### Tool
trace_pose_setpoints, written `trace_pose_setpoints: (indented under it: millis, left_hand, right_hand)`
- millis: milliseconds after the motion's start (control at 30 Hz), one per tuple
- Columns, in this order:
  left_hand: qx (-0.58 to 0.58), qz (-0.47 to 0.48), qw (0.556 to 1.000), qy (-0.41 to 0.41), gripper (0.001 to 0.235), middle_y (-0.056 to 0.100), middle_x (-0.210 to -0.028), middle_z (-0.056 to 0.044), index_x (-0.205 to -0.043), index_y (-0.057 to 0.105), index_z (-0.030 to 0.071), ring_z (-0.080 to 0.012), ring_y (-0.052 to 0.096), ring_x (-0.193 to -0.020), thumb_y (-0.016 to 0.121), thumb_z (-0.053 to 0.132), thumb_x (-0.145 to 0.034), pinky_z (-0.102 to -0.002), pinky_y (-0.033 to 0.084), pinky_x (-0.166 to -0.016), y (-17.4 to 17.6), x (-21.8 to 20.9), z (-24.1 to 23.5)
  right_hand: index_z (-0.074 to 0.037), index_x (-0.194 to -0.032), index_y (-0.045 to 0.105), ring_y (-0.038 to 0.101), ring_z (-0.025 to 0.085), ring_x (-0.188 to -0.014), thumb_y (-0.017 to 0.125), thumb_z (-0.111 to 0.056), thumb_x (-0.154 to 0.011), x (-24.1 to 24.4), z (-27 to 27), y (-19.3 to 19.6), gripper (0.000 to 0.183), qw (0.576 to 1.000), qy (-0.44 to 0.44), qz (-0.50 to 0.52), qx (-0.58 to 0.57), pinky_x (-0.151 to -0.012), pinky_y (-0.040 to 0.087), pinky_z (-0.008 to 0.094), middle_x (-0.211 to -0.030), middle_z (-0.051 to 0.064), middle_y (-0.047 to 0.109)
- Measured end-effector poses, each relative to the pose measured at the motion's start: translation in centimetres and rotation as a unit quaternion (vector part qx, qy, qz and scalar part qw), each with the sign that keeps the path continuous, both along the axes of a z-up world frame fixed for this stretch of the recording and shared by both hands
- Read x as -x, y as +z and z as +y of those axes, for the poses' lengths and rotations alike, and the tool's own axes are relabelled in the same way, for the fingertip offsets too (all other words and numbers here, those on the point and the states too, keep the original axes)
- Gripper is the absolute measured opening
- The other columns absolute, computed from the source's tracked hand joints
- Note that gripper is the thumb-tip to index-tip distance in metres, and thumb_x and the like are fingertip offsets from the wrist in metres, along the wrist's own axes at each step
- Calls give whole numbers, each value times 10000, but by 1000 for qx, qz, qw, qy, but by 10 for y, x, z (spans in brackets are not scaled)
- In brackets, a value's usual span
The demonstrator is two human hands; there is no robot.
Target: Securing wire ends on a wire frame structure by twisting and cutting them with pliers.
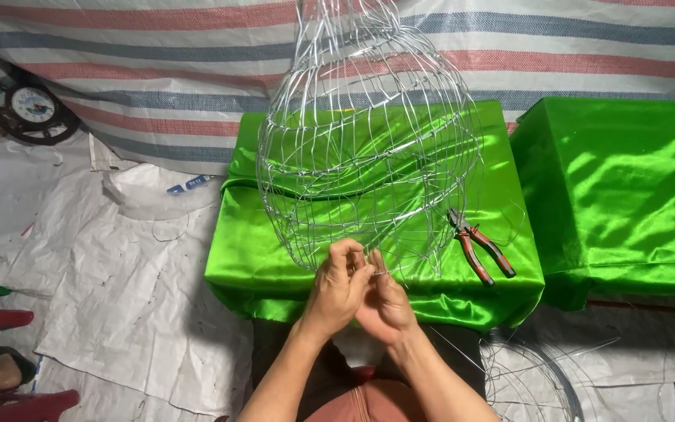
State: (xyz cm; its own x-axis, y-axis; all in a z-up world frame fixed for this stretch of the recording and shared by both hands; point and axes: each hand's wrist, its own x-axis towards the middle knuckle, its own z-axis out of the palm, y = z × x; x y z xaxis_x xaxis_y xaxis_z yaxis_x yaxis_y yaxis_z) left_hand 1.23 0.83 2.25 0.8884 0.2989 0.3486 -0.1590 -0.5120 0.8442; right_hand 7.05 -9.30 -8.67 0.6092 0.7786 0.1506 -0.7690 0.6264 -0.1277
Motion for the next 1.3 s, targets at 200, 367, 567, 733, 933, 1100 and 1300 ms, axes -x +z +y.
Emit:
trace_pose_setpoints:
  millis: [200, 367, 567, 733, 933, 1100, 1300]
  left_hand:
    - [-57, -39, 997, -20, 330, 684, -1125, -167, -1315, 577, 73, -393, 637, -931, 589, 90, -985, -475, 514, -832, 14, 1, 3]
    - [-133, -24, 990, 42, 295, 567, -1072, -99, -1227, 672, 123, -332, 550, -988, 662, 176, -936, -453, 447, -890, 33, 11, -4]
    - [-112, 2, 986, 127, 345, 552, -1113, -77, -1205, 712, 100, -259, 460, -1070, 677, 73, -862, -378, 438, -888, 39, 19, -19]
    - [-50, 14, 995, 86, 395, 527, -1123, -91, -1254, 713, 75, -259, 476, -1151, 647, 22, -868, -407, 445, -992, 36, 20, -11]
    - [-63, 7, 996, 60, 372, 549, -1089, -87, -1227, 705, 67, -251, 484, -1092, 689, 157, -867, -387, 460, -910, 41, 19, -15]
    - [-123, -36, 987, 92, 182, 597, -1036, -117, -1023, 722, 22, -279, 542, -1056, 721, 39, -841, -388, 513, -836, 29, 17, -14]
    - [-55, -16, 997, 61, 125, 636, -1100, -125, -986, 694, 5, -277, 607, -1117, 707, 55, -872, -406, 535, -936, 24, 20, -4]
  right_hand:
    - [-265, -1320, 667, 527, 278, -1362, 612, -254, -975, 2, 8, 22, 350, 999, 14, -4, -32, -1163, 353, 576, -1419, 36, 633]
    - [-279, -1308, 684, 594, 240, -1279, 633, -273, -974, 6, 3, 78, 337, 998, 5, -62, 26, -1105, 443, 498, -1367, 12, 678]
    - [-43, -1407, 584, 544, 267, -1322, 905, -370, -776, 0, -20, 71, 780, 979, 29, -115, 163, -1096, 446, 415, -1452, 115, 579]
    - [-11, -1163, 756, 675, 200, -943, 855, -346, -759, 9, -28, 57, 534, 940, -56, -136, 309, -832, 557, 336, -1308, 115, 700]
    - [-14, -930, 755, 672, 199, -871, 794, -188, -860, 26, -20, 38, 192, 936, -165, -39, 308, -821, 515, 309, -953, 103, 750]
    - [-87, -800, 617, 562, 124, -799, 742, -234, -928, 38, -15, 29, 232, 944, -116, 25, 309, -758, 466, 266, -818, 32, 621]
    - [35, -1035, 735, 650, 175, -715, 810, -236, -838, 35, -13, 20, 344, 899, -147, -98, 400, -636, 556, 310, -814, 110, 709]
